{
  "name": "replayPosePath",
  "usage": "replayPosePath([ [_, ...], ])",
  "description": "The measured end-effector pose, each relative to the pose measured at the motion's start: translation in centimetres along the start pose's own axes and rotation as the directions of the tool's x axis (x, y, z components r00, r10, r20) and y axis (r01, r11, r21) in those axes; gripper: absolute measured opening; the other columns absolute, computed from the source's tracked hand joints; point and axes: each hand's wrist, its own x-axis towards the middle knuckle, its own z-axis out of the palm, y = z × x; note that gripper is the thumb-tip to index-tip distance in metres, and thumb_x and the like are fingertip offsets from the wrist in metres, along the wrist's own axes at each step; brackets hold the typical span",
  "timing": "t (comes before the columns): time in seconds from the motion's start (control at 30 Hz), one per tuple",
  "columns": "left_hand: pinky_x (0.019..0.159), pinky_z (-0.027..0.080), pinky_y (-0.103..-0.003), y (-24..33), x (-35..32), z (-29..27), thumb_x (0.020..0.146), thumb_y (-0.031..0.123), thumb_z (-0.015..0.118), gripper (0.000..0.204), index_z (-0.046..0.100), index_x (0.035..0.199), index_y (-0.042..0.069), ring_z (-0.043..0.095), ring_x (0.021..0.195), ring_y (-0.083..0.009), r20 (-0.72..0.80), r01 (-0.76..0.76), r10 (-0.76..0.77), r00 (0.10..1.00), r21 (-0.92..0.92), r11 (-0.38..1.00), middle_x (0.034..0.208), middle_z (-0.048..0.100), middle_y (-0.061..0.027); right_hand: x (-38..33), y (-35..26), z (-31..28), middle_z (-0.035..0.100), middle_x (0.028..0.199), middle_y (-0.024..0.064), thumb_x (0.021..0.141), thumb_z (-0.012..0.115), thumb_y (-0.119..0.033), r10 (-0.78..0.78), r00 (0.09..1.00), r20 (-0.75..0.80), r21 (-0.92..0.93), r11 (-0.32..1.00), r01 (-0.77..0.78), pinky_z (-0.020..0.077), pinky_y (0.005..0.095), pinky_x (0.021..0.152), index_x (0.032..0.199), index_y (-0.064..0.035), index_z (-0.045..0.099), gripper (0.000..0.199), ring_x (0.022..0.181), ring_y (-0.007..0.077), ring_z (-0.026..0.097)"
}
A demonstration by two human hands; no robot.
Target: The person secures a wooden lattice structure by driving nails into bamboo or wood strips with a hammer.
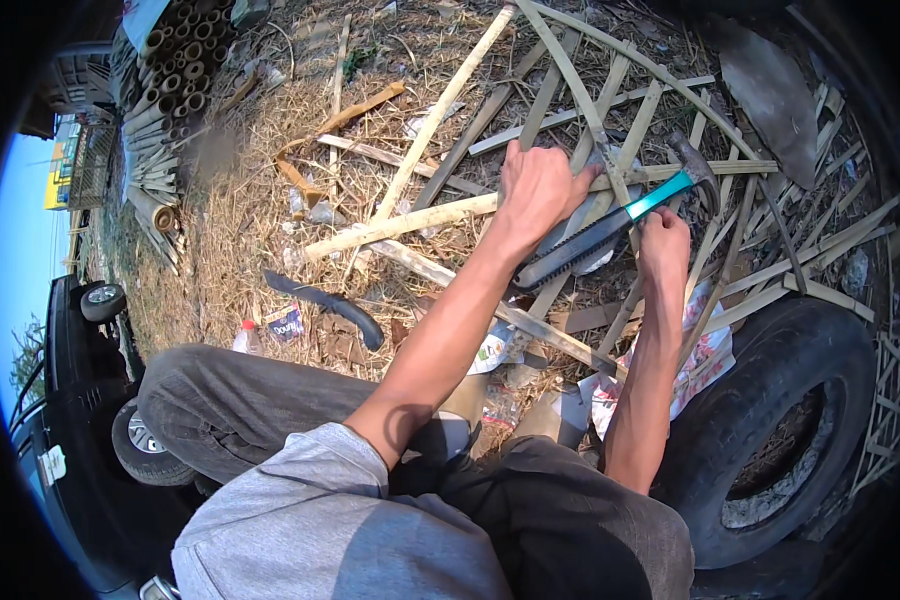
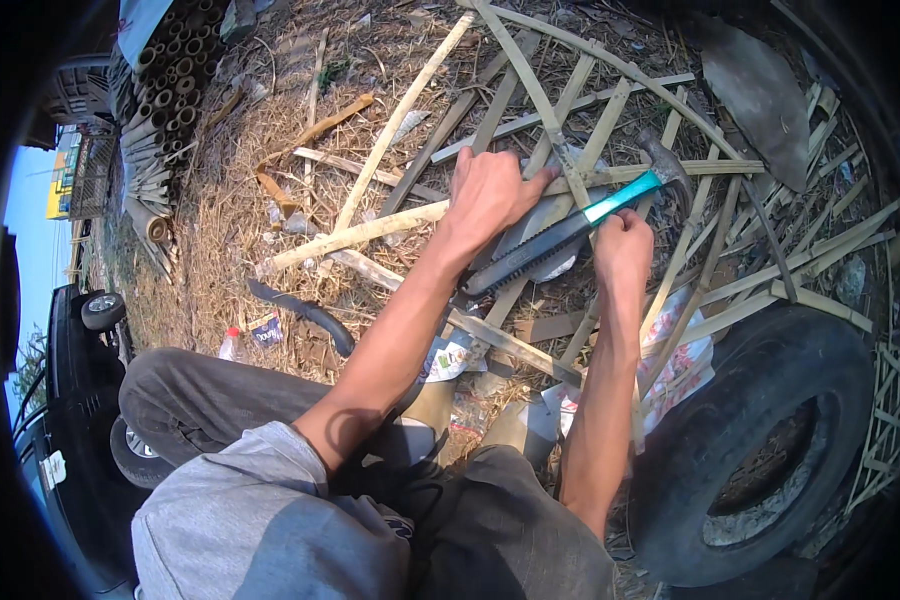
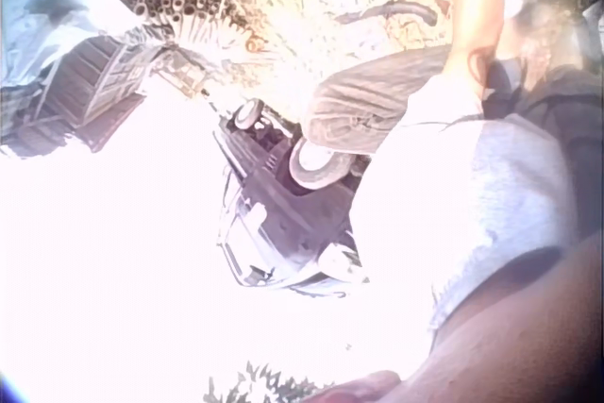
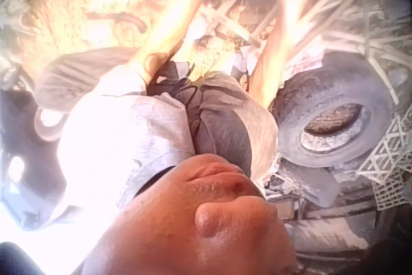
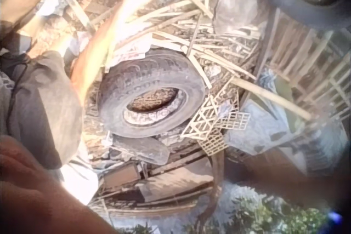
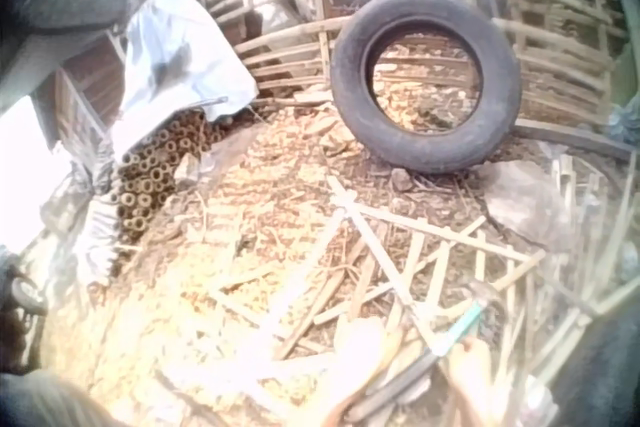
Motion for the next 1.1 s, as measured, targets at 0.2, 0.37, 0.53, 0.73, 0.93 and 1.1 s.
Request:
replayPosePath([
  [0.2,0.097,0.041,-0.046,-1.3,-2.8,-1.2,0.091,0.045,0.068,0.055,0.071,0.072,-0.006,0.067,0.067,-0.044,-0.139,0.045,-0.057,0.989,-0.085,0.995,0.066,0.066,-0.0278,-0.1,-0.9,2.4,0.072,0.092,0.019,0.093,0.049,-0.021,-0.018,0.999,-0.032,-0.002,1.0,0.018,0.0491,0.0433,0.087,0.109,0.0031,0.071,0.036,0.087,0.0299,0.069],
  [0.37,0.103,0.036,-0.051,-1.3,-3.3,-2.5,0.094,0.043,0.063,0.054,0.071,0.091,-0.01,0.07,0.081,-0.0419,-0.042,0.142,-0.146,0.988,-0.075,0.987,0.078,0.069,-0.0296,-0.3,-2.0,2.1,0.053,0.067,0.0003,0.094,0.049,-0.015,0.012,0.986,0.166,0.366,0.928,-0.073,0.0341,0.0302,0.057,0.079,-0.0051,0.063,0.023,0.059,0.0122,0.045],
  [0.53,0.099,0.035,-0.053,0.6,-4.3,-1.7,0.094,0.043,0.066,0.054,0.067,0.103,-0.01,0.055,0.116,-0.0411,-0.148,0.057,-0.058,0.987,-0.012,0.998,0.116,0.058,-0.0301,0.8,-2.4,2.2,0.043,0.062,-0.0053,0.092,0.049,-0.013,0.049,0.963,0.265,0.48,0.859,-0.176,0.0246,0.0287,0.052,0.066,-0.0126,0.051,0.027,0.054,0.0076,0.035],
  [0.73,0.078,0.05,-0.051,2.9,-7.1,-1.7,0.087,0.029,0.075,0.04,0.061,0.1,-0.006,0.067,0.09,-0.0436,0.035,-0.041,0.043,0.998,-0.057,0.998,0.095,0.067,-0.0255,-0.2,-1.8,2.2,0.05,0.07,-0.0048,0.094,0.049,-0.011,-0.003,0.968,0.252,0.593,0.79,-0.152,0.0344,0.0268,0.058,0.078,-0.0095,0.058,0.019,0.061,0.0077,0.042],
  [0.93,0.07,0.051,-0.052,2.2,-7.7,-0.7,0.089,0.026,0.074,0.033,0.063,0.089,-0.005,0.069,0.079,-0.0446,0.066,0.08,-0.063,0.996,-0.301,0.95,0.079,0.067,-0.0287,-1.0,-1.7,0.9,0.054,0.075,-0.0053,0.101,0.049,-0.011,-0.183,0.939,0.292,0.584,0.811,-0.024,0.038,0.0234,0.062,0.097,-0.003,0.065,0.018,0.066,0.0064,0.046],
  [1.1,0.063,0.05,-0.04,3.2,-9.2,-4.5,0.088,0.037,0.076,0.04,0.069,0.092,-0.003,0.066,0.064,-0.0234,0.193,0.293,-0.235,0.953,-0.371,0.881,0.069,0.066,-0.0175,-1.8,0.5,-1.6,0.064,0.082,0.0069,0.101,0.041,-0.011,-0.158,0.986,-0.06,0.157,0.974,0.166,0.0487,0.0333,0.069,0.107,0.0024,0.064,0.027,0.071,0.0144,0.057],
])
